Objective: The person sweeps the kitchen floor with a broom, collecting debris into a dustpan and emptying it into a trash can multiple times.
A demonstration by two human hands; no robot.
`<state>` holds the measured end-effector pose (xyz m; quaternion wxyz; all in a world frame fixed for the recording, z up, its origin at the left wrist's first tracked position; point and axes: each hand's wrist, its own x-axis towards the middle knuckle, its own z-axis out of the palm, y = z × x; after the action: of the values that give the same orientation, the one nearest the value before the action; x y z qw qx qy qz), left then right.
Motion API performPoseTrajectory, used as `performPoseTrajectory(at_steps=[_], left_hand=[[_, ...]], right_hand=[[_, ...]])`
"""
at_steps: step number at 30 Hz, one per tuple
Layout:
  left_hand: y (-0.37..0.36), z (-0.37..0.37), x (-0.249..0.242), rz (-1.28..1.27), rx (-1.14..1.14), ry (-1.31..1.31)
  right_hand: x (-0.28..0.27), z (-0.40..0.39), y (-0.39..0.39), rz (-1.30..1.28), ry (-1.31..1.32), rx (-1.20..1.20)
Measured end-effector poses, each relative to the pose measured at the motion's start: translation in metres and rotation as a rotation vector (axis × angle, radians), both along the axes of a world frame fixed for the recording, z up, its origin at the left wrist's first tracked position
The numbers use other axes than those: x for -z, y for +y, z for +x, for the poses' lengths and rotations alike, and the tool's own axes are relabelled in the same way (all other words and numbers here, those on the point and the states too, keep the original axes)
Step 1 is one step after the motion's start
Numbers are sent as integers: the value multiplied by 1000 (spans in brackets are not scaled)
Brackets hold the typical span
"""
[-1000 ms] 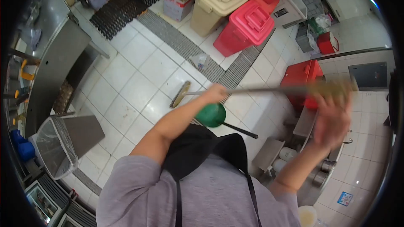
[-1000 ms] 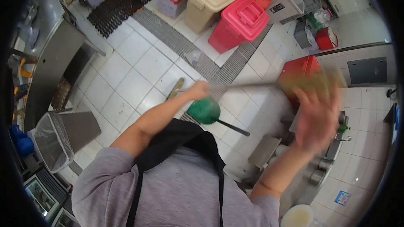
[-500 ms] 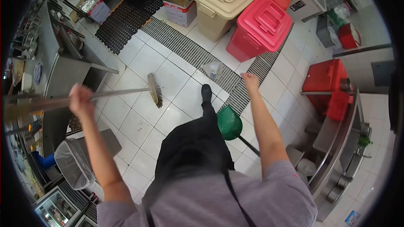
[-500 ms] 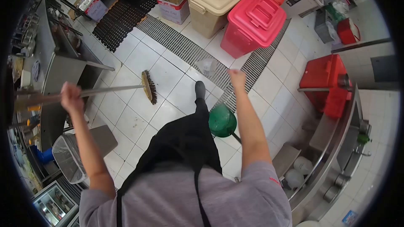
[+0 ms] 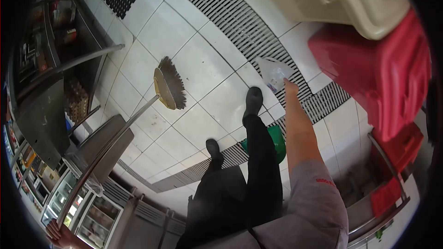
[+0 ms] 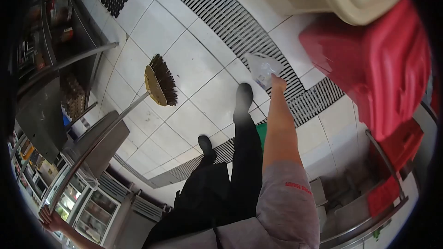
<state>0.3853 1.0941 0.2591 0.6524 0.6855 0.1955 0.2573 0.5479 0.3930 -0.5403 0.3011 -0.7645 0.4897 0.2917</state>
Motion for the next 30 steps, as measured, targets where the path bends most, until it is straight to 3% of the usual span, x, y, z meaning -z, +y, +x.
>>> performPoseTrajectory(at_steps=[1,3,4,6,8,9,12,14,15,16,18,21,27,30], left_hand=[[-24,16,21,-51,79,3],[-59,40,63,-109,143,9],[-64,42,78,-123,173,2],[-59,36,87,-139,194,-35],[-47,23,78,-122,35,-32],[-55,30,85,-158,84,-36],[-47,4,91,-116,-86,-160],[-58,10,98,-147,-8,-189],[-62,11,101,-170,70,-178],[-64,5,102,-83,-83,-190],[-78,13,104,-131,3,-218],[-90,16,102,-72,23,-247],[-98,-2,99,-46,-43,-258],[-99,-12,101,-44,-93,-260]], right_hand=[[-2,6,9,7,17,-13],[-20,14,29,93,-232,530],[-8,8,28,87,-354,516],[-10,7,37,20,-459,329],[-20,20,45,-171,-264,-258],[-37,29,57,-123,-322,-378],[-94,56,107,-91,-511,-653],[-117,82,132,-24,-526,-961],[-156,109,147,46,-669,-1067],[-210,139,163,119,-809,-1177],[-276,193,188,174,-894,-1351],[-348,279,215,36,-1155,-1538],[-419,446,202,-524,-1092,-1790],[-410,504,174,-795,-991,-1842]])
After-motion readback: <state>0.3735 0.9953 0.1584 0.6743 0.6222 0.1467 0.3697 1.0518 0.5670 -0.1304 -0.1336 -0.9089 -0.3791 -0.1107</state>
